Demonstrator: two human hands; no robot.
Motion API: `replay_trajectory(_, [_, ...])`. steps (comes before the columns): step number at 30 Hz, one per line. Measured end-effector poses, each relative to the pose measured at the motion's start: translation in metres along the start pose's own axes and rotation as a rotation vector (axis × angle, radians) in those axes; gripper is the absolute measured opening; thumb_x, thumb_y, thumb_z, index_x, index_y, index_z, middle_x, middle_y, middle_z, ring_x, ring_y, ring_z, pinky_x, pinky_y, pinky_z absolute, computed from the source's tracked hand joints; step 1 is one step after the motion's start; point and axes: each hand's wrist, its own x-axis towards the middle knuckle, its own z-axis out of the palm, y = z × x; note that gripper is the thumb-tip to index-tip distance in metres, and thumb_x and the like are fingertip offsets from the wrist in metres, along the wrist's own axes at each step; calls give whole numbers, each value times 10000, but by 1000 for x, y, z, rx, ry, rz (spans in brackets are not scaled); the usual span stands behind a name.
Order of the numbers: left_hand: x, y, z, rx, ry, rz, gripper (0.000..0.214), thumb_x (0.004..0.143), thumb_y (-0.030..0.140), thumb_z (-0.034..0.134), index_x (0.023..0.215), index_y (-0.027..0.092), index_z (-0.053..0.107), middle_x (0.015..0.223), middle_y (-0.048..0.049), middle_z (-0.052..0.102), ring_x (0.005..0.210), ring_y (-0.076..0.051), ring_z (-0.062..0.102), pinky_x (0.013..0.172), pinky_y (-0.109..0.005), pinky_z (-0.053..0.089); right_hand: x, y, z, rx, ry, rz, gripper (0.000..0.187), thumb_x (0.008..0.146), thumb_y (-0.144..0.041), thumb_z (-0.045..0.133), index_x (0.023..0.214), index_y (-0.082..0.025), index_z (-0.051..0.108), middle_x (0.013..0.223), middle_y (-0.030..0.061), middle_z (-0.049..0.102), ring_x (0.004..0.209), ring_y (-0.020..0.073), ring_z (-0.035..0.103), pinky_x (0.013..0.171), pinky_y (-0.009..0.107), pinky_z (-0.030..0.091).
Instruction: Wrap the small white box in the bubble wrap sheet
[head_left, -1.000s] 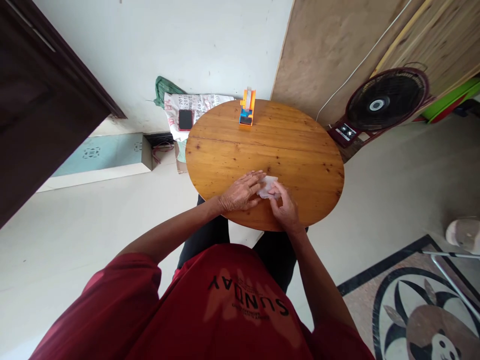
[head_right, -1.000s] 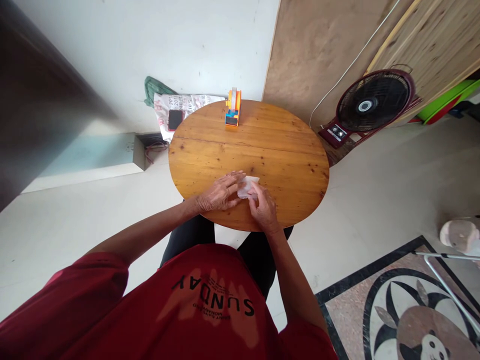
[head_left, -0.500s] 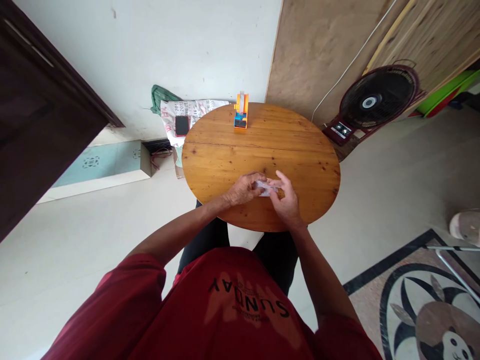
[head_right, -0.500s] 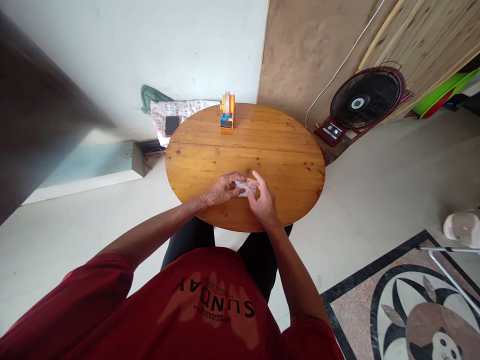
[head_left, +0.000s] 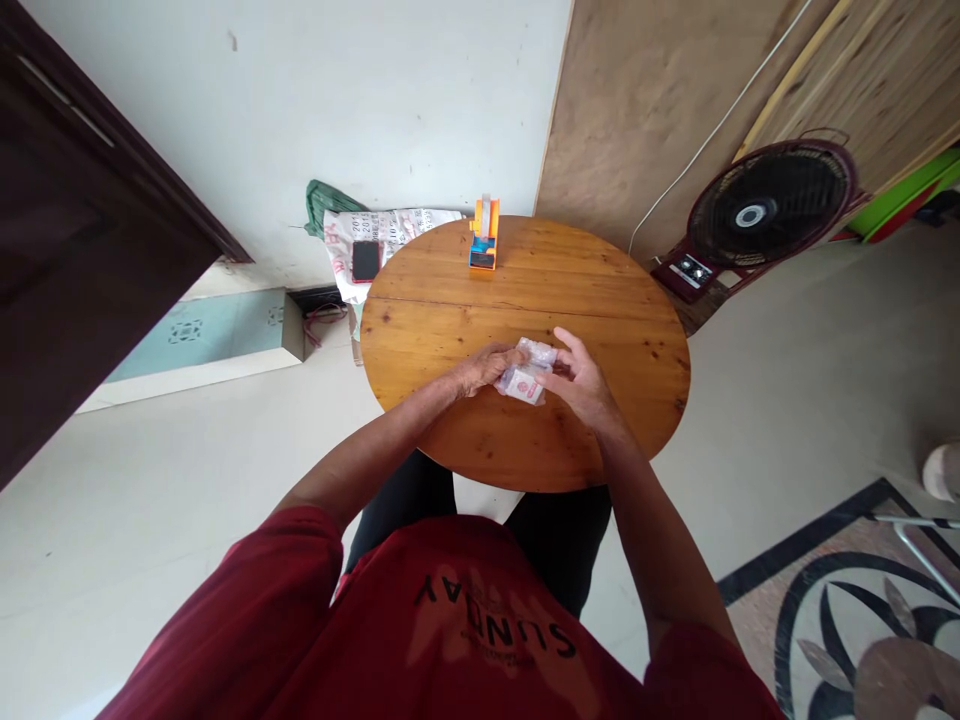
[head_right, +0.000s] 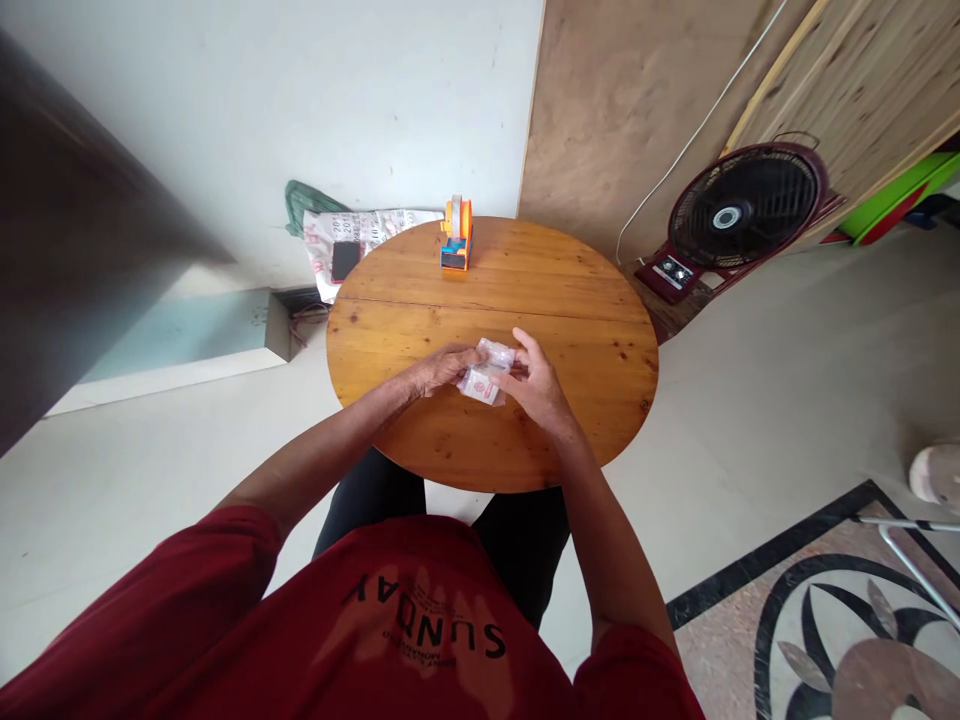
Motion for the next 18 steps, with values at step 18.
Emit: replay_trajectory(18, [36,1,-2,-251,-143,107,659,633,394,903,1203,143,687,1077,-114,749,939,-220,711,915,-372,521,51,33,-18,53,69,52,777,822,-559,723,1482,-255,446,1193,106,739,1076,299,719,920,498,606])
